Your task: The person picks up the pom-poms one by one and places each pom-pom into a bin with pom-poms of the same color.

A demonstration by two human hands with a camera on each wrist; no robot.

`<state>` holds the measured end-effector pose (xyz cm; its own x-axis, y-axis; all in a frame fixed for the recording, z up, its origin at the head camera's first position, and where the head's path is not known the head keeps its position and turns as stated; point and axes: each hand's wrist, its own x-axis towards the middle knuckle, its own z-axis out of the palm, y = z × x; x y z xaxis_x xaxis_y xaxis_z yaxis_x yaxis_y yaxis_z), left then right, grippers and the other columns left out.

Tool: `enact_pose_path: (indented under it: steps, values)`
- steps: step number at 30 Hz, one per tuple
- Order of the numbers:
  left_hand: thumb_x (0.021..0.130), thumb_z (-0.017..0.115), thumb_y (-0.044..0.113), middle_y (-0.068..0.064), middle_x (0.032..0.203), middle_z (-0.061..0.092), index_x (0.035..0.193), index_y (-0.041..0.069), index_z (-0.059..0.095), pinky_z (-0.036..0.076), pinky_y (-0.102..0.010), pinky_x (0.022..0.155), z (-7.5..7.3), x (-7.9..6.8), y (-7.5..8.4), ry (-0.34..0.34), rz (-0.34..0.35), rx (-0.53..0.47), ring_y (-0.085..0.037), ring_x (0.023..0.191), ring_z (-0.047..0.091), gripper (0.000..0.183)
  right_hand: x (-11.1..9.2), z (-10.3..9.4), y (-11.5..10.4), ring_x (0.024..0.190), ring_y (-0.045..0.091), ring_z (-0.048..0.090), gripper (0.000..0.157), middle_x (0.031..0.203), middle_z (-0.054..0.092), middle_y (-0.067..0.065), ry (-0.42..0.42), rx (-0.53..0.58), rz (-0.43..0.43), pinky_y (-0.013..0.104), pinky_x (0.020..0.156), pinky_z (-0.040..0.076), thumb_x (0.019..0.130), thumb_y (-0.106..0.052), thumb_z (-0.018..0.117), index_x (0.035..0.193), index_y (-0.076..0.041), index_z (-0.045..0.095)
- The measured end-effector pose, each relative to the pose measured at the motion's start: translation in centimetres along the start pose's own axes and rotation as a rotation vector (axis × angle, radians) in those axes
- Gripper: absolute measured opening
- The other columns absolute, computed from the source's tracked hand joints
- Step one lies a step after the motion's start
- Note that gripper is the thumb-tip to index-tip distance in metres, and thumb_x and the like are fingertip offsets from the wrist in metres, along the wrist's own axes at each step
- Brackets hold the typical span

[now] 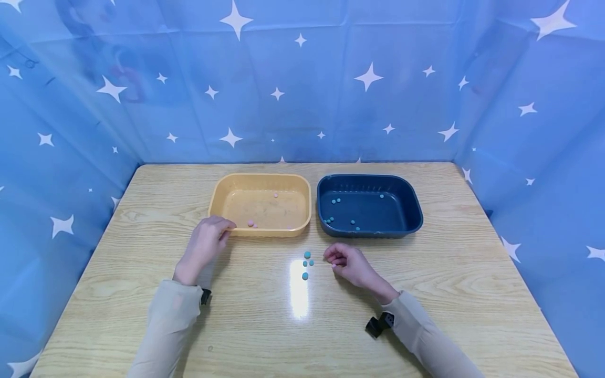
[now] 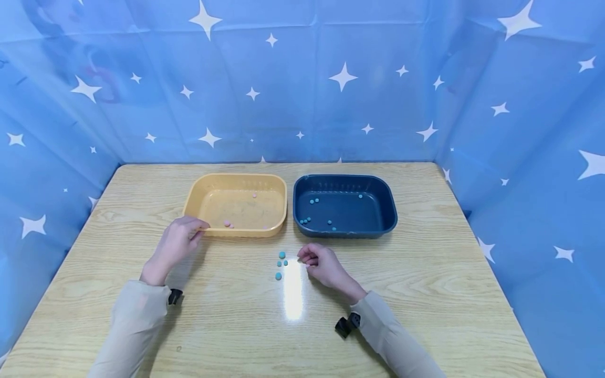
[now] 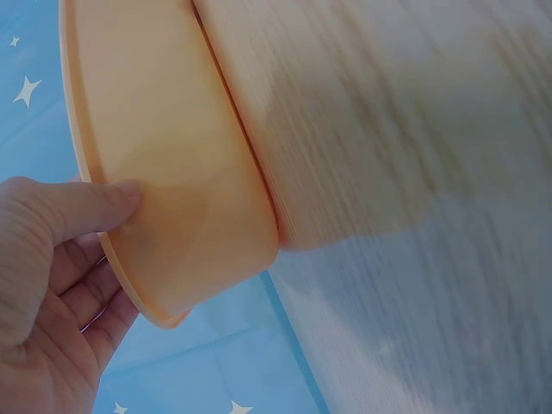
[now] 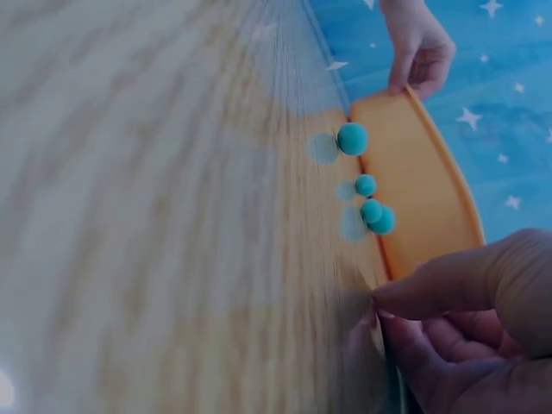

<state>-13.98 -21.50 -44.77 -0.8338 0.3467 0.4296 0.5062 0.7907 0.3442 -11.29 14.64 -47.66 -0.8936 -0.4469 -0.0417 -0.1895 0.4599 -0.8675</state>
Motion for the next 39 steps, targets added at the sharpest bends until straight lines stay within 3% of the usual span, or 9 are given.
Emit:
enact_pose_path:
  steps: [16, 22, 39]
  values:
    - [0.074, 0.070, -0.010, -0.012, 0.083, 0.069, 0.084, 0.000, 0.070, 0.050, -0.044, 0.076, -0.1, 0.1, 0.0, -0.007, -0.004, 0.004, -0.028, 0.079, 0.063, 0.015, 0.0, 0.2, 0.1, 0.081, 0.025, 0.062, 0.031, 0.090, 0.064, 0.017, 0.061, 0.057, 0.007, 0.026, 0.071, 0.054, 0.069, 0.023, 0.059, 0.096, 0.007, 0.060]
    - [0.073, 0.070, -0.011, -0.011, 0.083, 0.069, 0.084, 0.000, 0.070, 0.050, -0.044, 0.076, 0.0, 0.1, 0.0, -0.005, -0.002, 0.002, -0.028, 0.079, 0.063, 0.015, 0.1, 0.4, -0.8, 0.083, 0.026, 0.062, 0.031, 0.092, 0.064, 0.018, 0.077, 0.102, 0.034, 0.024, 0.072, 0.054, 0.070, 0.023, 0.059, 0.098, 0.008, 0.060]
    - [0.074, 0.070, -0.010, -0.012, 0.083, 0.069, 0.083, 0.000, 0.070, 0.050, -0.045, 0.076, 0.0, 0.1, -0.1, -0.006, -0.008, 0.000, -0.028, 0.078, 0.063, 0.014, 1.7, 0.2, -3.6, 0.089, 0.035, 0.062, 0.030, 0.096, 0.062, 0.021, 0.078, 0.174, 0.002, 0.025, 0.078, 0.053, 0.074, 0.021, 0.060, 0.100, 0.008, 0.059]
